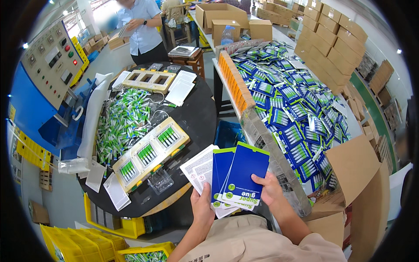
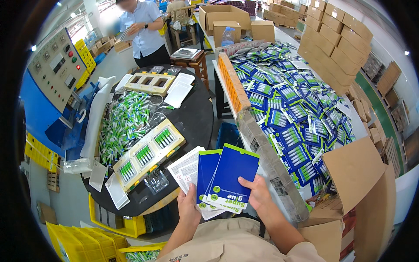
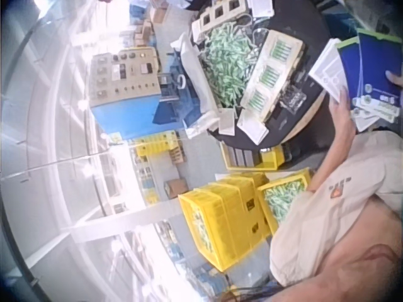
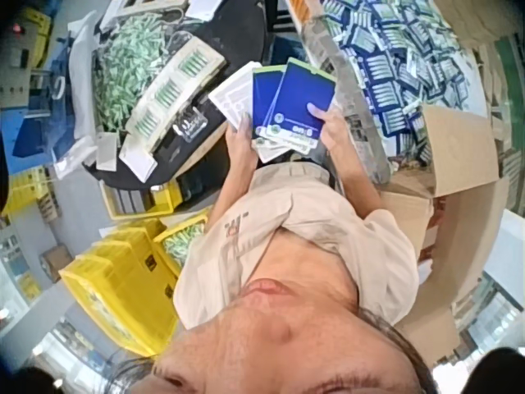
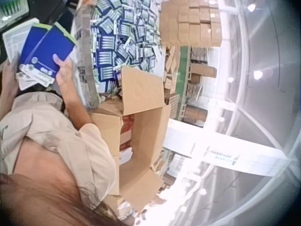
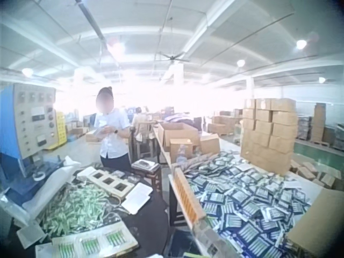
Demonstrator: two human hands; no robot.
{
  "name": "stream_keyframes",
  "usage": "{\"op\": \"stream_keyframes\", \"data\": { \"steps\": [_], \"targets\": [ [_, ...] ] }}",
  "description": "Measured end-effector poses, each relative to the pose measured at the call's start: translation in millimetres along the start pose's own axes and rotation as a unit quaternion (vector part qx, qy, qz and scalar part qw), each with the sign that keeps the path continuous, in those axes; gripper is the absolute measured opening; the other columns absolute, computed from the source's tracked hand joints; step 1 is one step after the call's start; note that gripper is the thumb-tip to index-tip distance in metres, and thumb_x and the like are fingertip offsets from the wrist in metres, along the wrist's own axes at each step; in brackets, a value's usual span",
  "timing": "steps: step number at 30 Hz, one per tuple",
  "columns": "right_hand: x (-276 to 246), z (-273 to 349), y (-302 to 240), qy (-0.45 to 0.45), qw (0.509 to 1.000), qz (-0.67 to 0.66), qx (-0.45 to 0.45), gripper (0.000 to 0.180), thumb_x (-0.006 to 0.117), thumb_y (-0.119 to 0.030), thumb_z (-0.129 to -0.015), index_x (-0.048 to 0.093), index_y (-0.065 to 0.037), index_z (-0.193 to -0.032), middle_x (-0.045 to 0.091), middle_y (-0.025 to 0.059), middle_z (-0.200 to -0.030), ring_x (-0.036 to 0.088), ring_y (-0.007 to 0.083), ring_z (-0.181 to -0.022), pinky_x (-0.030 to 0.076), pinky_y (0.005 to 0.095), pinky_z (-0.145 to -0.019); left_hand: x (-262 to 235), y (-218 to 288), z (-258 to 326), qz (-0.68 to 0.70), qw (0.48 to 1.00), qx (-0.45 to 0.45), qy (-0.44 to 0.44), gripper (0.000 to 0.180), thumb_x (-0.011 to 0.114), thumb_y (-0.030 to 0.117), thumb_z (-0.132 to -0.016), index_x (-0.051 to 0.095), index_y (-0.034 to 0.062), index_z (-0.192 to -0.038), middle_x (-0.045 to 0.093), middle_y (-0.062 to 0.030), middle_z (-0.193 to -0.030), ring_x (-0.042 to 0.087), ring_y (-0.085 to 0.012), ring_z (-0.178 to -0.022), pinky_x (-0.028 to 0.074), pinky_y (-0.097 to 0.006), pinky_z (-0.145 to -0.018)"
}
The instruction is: The person assembles green cylindrical batteries into clear plastic trays, places the trays into white cardboard boxes, and closes the boxes. The person repeats this process multiple times at a workbench in a factory setting.
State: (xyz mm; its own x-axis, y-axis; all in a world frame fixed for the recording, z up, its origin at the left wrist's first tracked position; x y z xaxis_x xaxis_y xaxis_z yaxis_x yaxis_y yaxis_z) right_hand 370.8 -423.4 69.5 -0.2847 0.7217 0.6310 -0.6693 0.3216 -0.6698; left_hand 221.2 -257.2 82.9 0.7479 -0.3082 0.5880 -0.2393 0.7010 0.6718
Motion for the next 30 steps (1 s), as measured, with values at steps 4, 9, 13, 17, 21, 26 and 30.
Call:
{"op": "stream_keyframes", "data": {
  "steps": [4,9,13,17,21,26,30],
  "targets": [
    [-36.9,-8.8,-56.3,0.153,0.985,-0.036,-0.068,0.041,0.066,0.004,-0.090,0.058,0.003,-0.130,0.067,0.0169,-0.124,0.066,0.0326,-0.111,0.052,0.0469,-0.103,-8.7,12.5,-5.0,0.010,0.999,0.028,0.012,0.039,0.051,0.017,-0.108,0.046,0.0000,-0.143,0.058,-0.0136,-0.138,0.059,-0.0235,-0.124,0.048,-0.039,-0.106],
    [-24.1,-0.6,-132.8,0.070,0.970,0.054,-0.225,0.049,0.068,0.006,-0.089,0.054,0.002,-0.136,0.066,0.0157,-0.126,0.065,0.0289,-0.114,0.052,0.0436,-0.102,-17.6,19.1,-14.0,0.036,0.999,0.014,0.016,0.041,0.048,0.022,-0.109,0.046,-0.0001,-0.144,0.057,-0.0135,-0.140,0.058,-0.0257,-0.126,0.047,-0.040,-0.108],
    [14.5,4.8,-144.6,0.021,0.936,0.154,-0.317,0.050,0.074,0.012,-0.081,0.061,0.001,-0.127,0.068,0.0097,-0.124,0.065,0.0207,-0.112,0.049,0.0346,-0.102,-13.6,14.2,-20.4,0.027,0.999,-0.029,-0.024,0.043,0.048,0.025,-0.109,0.047,-0.0011,-0.143,0.059,-0.0148,-0.138,0.059,-0.0270,-0.125,0.046,-0.041,-0.108],
    [75.6,13.8,-159.2,-0.100,0.843,0.317,-0.424,0.021,0.076,0.010,-0.075,0.076,-0.002,-0.092,0.071,0.0077,-0.101,0.065,0.0147,-0.089,0.049,0.0315,-0.095,-8.3,8.6,-22.7,-0.024,0.992,-0.099,-0.075,0.044,0.048,0.024,-0.108,0.047,-0.0024,-0.143,0.060,-0.0172,-0.137,0.061,-0.0282,-0.123,0.049,-0.042,-0.105],
    [127.1,43.2,-157.2,-0.253,0.704,0.414,-0.518,0.007,0.081,-0.007,-0.071,0.077,-0.011,-0.075,0.073,0.0006,-0.083,0.065,0.0175,-0.082,0.046,0.0472,-0.102,-0.7,11.1,-22.2,-0.038,0.981,-0.146,-0.124,0.045,0.047,0.026,-0.108,0.048,-0.0024,-0.143,0.060,-0.0178,-0.138,0.062,-0.0264,-0.123,0.051,-0.041,-0.104],
    [160.8,56.1,-70.6,-0.463,0.606,0.513,-0.395,0.007,0.079,-0.010,-0.075,0.073,-0.013,-0.078,0.072,-0.0037,-0.087,0.063,0.0185,-0.090,0.040,0.0496,-0.112,15.5,22.3,-9.0,0.072,0.949,-0.200,-0.234,0.051,0.050,0.040,-0.106,0.051,0.0050,-0.144,0.062,-0.0123,-0.136,0.065,-0.0220,-0.119,0.055,-0.040,-0.101],
    [150.4,45.5,-63.0,-0.409,0.578,0.576,-0.408,0.015,0.077,-0.011,-0.074,0.076,-0.009,-0.089,0.072,0.0021,-0.103,0.064,0.0222,-0.107,0.036,0.0515,-0.117,0.5,23.8,6.5,-0.094,0.972,-0.091,-0.193,0.062,0.078,0.015,-0.090,0.048,0.0015,-0.143,0.062,-0.0139,-0.133,0.063,-0.0244,-0.120,0.051,-0.041,-0.104]
  ]
}}
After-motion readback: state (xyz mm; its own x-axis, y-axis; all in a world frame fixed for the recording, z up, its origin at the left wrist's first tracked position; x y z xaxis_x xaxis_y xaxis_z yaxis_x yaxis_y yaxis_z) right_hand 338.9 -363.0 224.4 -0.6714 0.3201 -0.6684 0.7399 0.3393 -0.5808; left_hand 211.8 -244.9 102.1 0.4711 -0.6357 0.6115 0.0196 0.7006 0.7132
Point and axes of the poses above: each hand's wrist, its own z-axis away from the middle knuckle, its own x-axis out of the palm, y = z × x, the point moved 8 cm from there along -z, towards the middle knuckle
